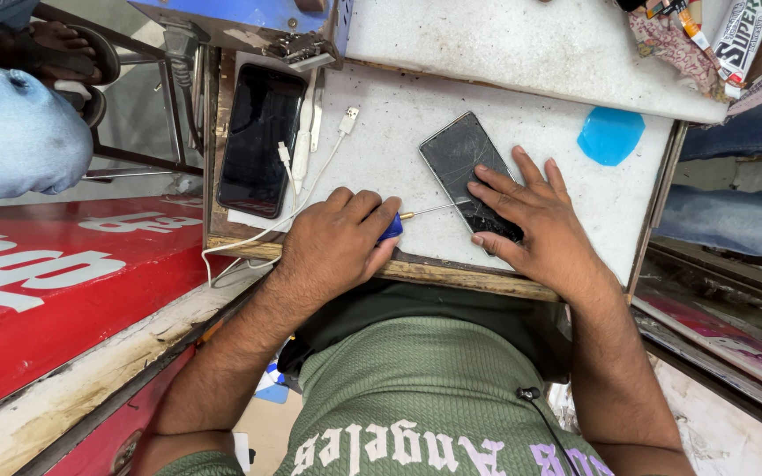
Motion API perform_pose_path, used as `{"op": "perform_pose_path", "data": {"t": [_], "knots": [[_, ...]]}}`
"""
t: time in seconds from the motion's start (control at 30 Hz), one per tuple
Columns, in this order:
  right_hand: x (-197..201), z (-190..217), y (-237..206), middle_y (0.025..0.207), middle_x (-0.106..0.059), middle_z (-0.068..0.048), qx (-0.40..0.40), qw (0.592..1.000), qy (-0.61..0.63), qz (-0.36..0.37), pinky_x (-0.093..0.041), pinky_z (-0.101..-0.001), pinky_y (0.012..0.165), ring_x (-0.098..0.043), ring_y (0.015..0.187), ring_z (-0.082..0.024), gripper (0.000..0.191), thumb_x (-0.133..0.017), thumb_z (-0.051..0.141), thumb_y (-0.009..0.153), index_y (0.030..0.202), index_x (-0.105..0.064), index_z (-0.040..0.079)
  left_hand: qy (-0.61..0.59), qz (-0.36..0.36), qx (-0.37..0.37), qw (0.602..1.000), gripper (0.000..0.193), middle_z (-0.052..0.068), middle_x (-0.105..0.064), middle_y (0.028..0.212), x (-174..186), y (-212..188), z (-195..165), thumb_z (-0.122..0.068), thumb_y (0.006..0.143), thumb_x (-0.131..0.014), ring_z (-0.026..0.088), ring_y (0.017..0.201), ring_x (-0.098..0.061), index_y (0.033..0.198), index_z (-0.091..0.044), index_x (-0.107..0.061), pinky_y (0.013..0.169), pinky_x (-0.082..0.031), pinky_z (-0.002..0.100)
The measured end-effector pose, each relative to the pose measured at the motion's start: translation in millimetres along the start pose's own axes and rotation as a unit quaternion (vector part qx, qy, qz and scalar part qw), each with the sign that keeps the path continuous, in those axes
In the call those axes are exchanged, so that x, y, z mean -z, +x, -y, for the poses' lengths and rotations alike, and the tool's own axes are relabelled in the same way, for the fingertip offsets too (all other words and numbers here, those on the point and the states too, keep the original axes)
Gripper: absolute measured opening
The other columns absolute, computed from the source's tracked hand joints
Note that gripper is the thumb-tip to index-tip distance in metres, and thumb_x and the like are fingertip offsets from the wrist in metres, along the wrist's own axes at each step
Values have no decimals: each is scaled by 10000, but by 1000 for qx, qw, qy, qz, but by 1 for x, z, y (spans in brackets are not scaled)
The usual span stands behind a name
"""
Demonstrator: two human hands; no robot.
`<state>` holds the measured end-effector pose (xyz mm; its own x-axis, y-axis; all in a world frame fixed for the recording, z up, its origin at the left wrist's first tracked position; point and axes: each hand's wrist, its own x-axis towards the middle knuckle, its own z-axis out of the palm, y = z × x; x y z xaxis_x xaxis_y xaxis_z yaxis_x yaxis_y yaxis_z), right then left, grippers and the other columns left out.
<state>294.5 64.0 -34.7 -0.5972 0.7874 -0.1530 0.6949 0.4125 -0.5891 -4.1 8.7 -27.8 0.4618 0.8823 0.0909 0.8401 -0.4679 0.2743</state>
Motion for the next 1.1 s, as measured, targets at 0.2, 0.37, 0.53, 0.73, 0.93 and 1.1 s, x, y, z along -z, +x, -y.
{"op": "perform_pose_path", "data": {"t": [0.2, 0.37, 0.53, 0.73, 0.93, 1.1], "knots": [[0, -1, 0, 1591, -503, -22, 2, 1000, 2, 1, -37, -640, 1270, -204, 1588, -345, 679, -791, 424, 820, 1435, -617, 195, 1, 5, 2, 1000, 535, 56, -656, 1062, 0, 0, 0, -398, 870, -802, 201, 912, -644, 1288, -87, -679, 649, -599, 340], [0, -1, -1, 1590, -505, -19, 0, 1000, 3, 2, -38, -638, 1273, -202, 1590, -344, 676, -789, 427, 821, 1434, -619, 196, 5, 8, 1, 1000, 539, 56, -657, 1065, -1, 0, 0, -406, 870, -801, 199, 909, -643, 1289, -90, -678, 633, -595, 335], [-1, 0, 0, 1583, -509, -17, -7, 1000, -3, 4, -35, -637, 1272, -204, 1587, -341, 676, -794, 429, 808, 1421, -629, 198, 8, 16, 0, 1000, 542, 66, -659, 1070, -2, 0, 1, -417, 877, -794, 199, 909, -644, 1291, -86, -676, 623, -595, 329], [0, 0, 0, 1584, -507, -22, -2, 1000, 2, 4, -38, -637, 1271, -201, 1586, -344, 678, -795, 424, 811, 1424, -626, 190, 5, 12, -1, 1000, 533, 65, -659, 1080, -3, -1, 1, -413, 886, -791, 196, 913, -645, 1294, -90, -675, 629, -597, 328], [3, 1, 0, 1589, -513, -27, 0, 1000, 2, 7, -52, -635, 1265, -208, 1584, -344, 675, -795, 411, 812, 1428, -624, 191, -5, 13, 0, 1000, 537, 55, -653, 1076, -2, 0, 2, -403, 872, -800, 201, 902, -638, 1291, -89, -680, 631, -593, 337], [4, 1, 2, 1579, -515, -18, -1, 1000, -1, 8, -49, -635, 1271, -214, 1590, -341, 670, -803, 413, 812, 1418, -629, 186, -5, -1, -1, 1000, 528, 46, -644, 1068, -1, 0, 1, -408, 872, -798, 201, 904, -629, 1286, -100, -683, 654, -593, 339]]}}
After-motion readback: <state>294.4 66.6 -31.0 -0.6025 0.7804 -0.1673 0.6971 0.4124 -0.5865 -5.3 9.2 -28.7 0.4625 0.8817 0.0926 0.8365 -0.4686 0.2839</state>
